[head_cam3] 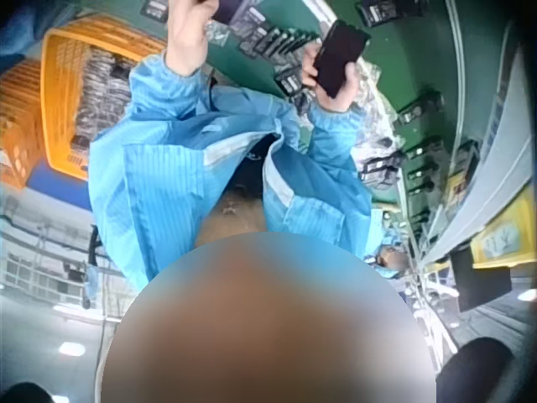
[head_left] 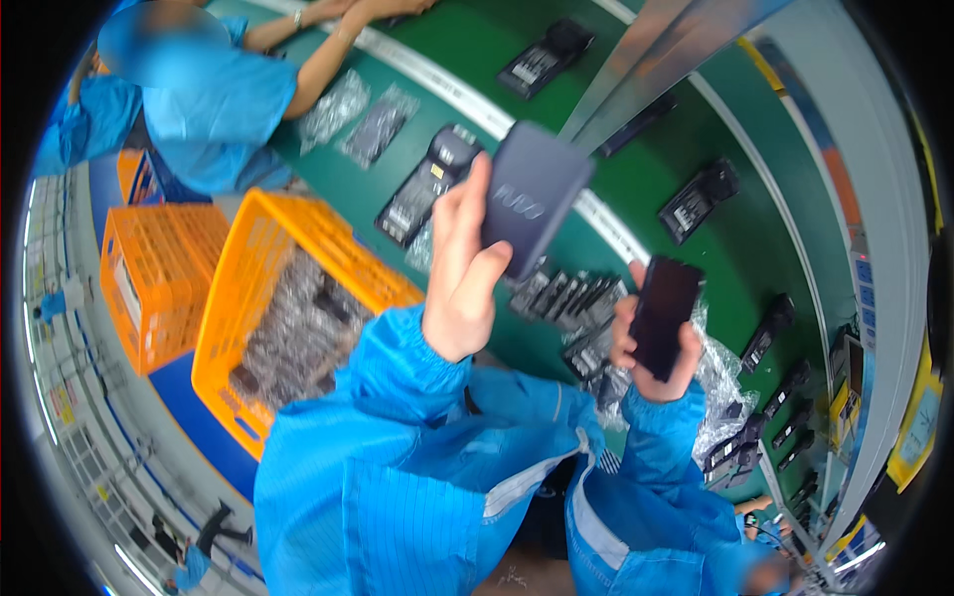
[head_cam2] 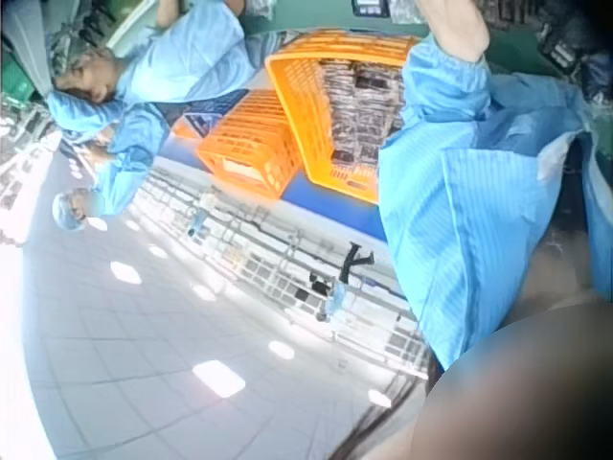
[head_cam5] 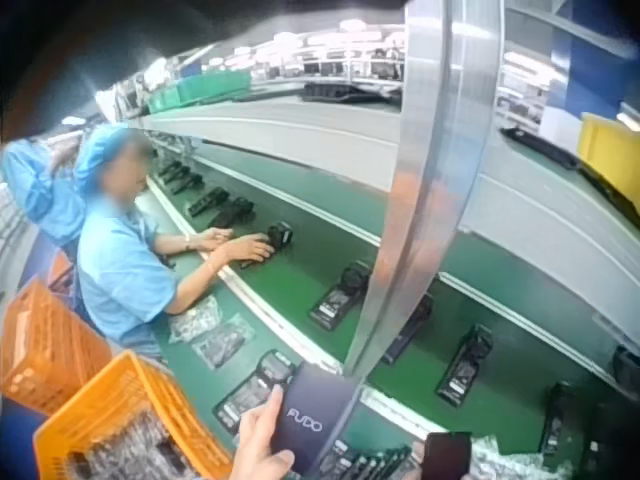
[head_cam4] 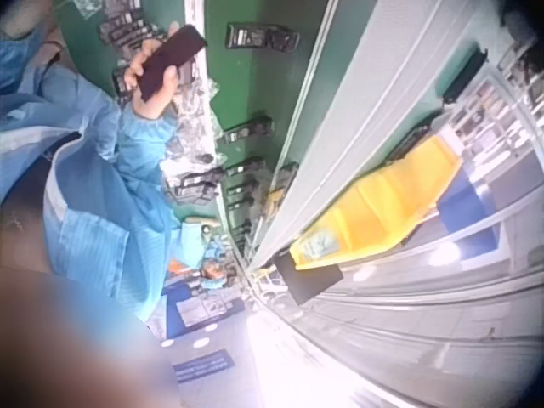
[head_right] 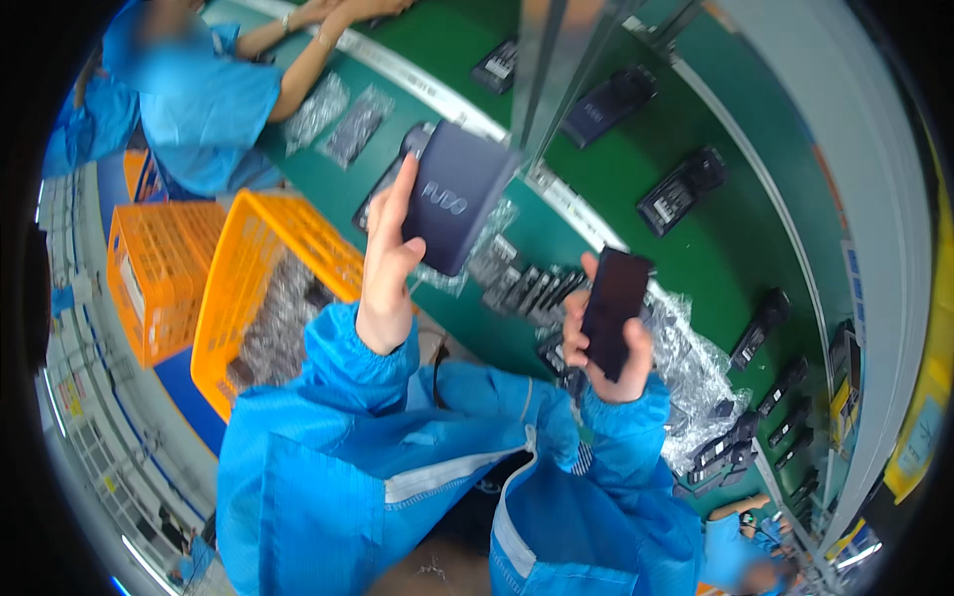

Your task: Assemble and organize electronic devices on a production line conveyor.

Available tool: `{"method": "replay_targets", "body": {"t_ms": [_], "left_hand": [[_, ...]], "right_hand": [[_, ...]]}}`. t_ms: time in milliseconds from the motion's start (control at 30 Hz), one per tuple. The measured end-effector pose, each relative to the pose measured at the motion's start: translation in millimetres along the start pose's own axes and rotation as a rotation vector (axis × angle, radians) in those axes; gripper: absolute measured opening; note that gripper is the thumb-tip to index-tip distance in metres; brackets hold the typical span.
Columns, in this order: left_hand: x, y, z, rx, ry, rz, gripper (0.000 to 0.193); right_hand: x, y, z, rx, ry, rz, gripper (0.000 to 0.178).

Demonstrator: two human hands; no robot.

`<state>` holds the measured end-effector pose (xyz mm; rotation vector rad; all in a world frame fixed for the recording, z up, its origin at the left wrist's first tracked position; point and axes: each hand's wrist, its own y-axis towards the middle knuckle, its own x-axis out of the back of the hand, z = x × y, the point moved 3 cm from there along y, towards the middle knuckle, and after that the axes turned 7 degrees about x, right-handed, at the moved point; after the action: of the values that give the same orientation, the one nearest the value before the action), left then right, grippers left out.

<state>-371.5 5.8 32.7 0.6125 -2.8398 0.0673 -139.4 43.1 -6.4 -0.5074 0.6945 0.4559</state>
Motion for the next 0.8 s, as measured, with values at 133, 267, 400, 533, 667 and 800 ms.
{"method": "replay_targets", "body": {"t_ms": [133, 267, 400, 533, 667, 800], "left_hand": [[3.6, 40.3, 61.4, 0.202, 0.322, -0.325, 0.081], [-17.5, 133.2, 135.2, 0.154, 0.543, -0.350, 0.078], [-41.1, 224.8, 189.6, 0.134, 0.630, -0.309, 0.091], [-52.5, 322.8, 248.4, 0.257, 0.329, 0.060, 0.079], [-79.0, 359.8, 285.9, 0.064, 0.564, -0.092, 0.083], [-71.7, 353.9, 311.1, -0.087, 0.894, -0.317, 0.090]], "right_hand": [[15.2, -1.8, -7.3, -0.153, -0.558, -0.291, 0.076], [60.4, 6.1, -16.2, 0.142, -0.815, -0.486, 0.084], [102.5, 36.8, -2.3, 0.083, -1.298, -0.749, 0.093], [166.4, 96.1, 2.6, 0.184, -1.345, -1.091, 0.086], [193.1, 153.6, 5.1, 0.353, -1.590, -1.252, 0.081], [213.8, 182.2, -5.7, 0.405, -1.718, -1.313, 0.082]]}}
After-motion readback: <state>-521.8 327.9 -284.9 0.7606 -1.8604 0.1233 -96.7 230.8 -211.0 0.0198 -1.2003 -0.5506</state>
